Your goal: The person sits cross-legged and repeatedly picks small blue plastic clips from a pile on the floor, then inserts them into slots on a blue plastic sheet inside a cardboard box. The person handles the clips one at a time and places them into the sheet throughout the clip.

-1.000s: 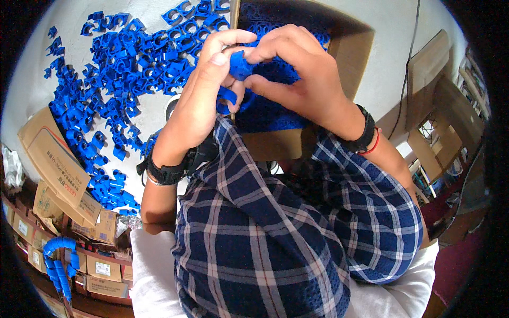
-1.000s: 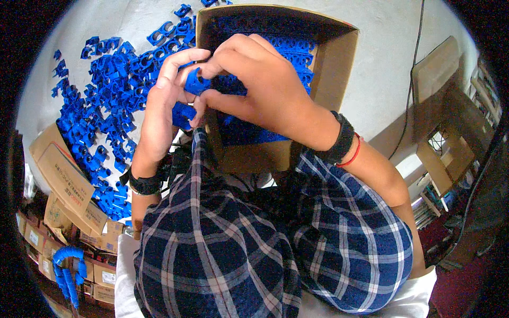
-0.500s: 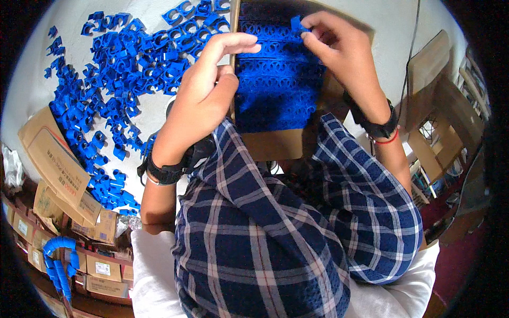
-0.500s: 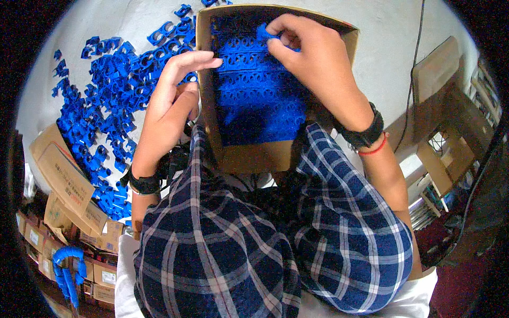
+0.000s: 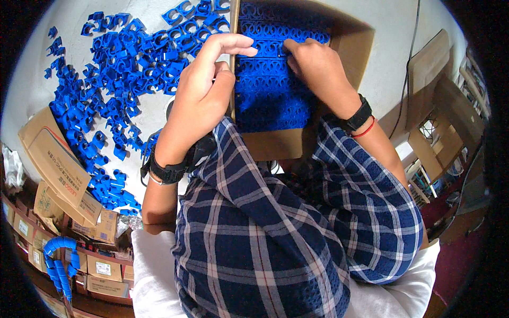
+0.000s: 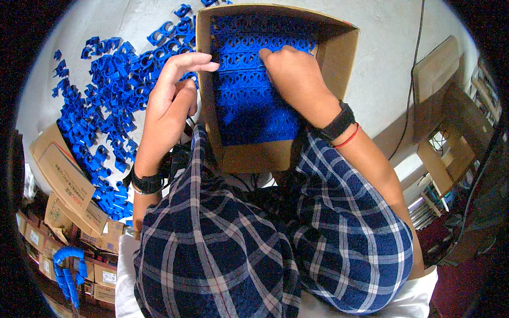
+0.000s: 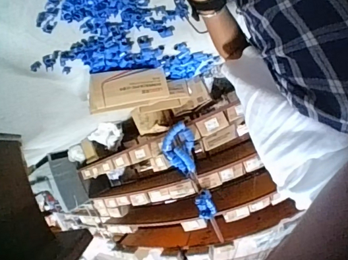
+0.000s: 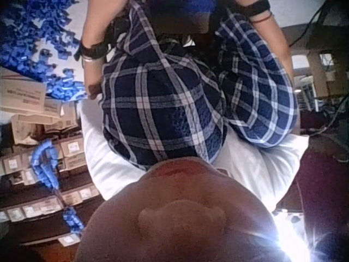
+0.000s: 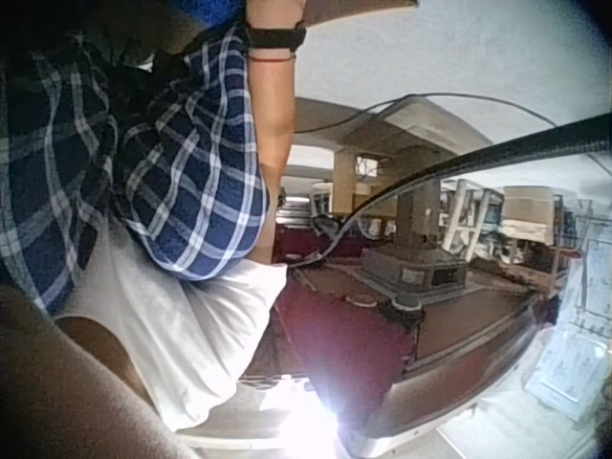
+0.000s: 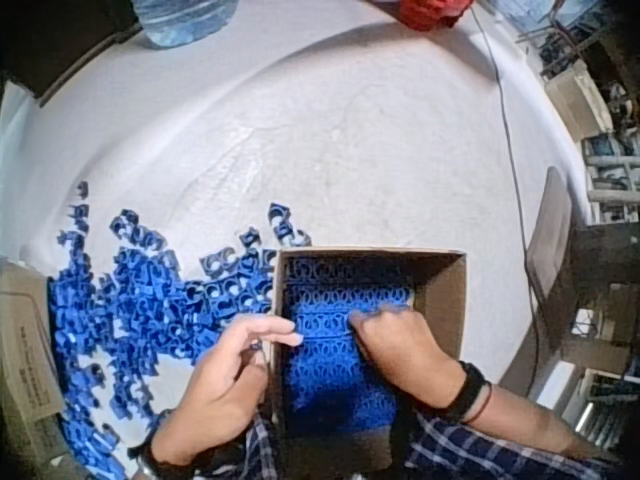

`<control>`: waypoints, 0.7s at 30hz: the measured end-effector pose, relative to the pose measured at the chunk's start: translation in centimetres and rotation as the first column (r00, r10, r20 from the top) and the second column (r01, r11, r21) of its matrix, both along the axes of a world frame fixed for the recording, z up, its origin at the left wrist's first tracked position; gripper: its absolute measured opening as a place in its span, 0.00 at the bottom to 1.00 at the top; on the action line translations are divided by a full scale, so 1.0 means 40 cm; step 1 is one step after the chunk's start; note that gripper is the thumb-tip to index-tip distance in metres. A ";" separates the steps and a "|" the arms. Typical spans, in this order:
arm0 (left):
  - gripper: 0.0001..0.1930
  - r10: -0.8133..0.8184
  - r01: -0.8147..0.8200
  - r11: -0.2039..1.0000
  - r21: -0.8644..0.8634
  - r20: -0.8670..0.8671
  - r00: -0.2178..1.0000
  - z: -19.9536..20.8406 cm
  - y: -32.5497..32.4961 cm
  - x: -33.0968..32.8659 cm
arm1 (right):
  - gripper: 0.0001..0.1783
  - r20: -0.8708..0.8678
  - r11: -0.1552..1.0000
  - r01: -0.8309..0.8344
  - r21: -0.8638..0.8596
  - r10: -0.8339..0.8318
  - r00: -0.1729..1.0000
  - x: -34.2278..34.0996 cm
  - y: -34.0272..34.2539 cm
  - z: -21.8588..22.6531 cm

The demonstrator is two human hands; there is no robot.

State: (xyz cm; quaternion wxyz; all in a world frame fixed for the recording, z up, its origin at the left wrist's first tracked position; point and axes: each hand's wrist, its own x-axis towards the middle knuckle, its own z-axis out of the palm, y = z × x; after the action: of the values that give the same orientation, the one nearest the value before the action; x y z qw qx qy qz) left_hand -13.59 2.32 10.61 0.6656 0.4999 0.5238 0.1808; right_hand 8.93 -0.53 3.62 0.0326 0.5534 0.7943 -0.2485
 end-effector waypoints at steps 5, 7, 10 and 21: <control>0.21 0.009 -0.009 1.000 0.015 -0.012 1.000 -0.002 0.000 0.000 | 0.03 -0.047 1.000 -0.003 -0.012 0.003 0.999 0.005 -0.001 0.000; 0.21 0.007 -0.007 1.000 0.021 -0.018 1.000 -0.001 0.001 0.000 | 0.03 -0.045 1.000 -0.007 -0.013 0.007 0.999 0.006 -0.002 -0.003; 0.21 0.015 -0.015 1.000 0.015 -0.026 1.000 0.000 0.000 0.001 | 0.03 -0.031 0.999 -0.013 -0.035 0.012 0.999 0.003 -0.001 -0.010; 0.21 -0.003 0.005 0.998 0.059 -0.031 1.000 -0.001 0.002 -0.001 | 0.04 -0.036 0.997 0.002 -0.082 -0.005 0.999 0.004 0.002 -0.001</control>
State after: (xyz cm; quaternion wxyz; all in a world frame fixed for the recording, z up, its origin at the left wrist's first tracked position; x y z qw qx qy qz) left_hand -13.61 2.41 10.57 0.6429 0.5230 0.5274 0.1871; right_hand 9.11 -0.45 3.56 0.0402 0.5485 0.7828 -0.2910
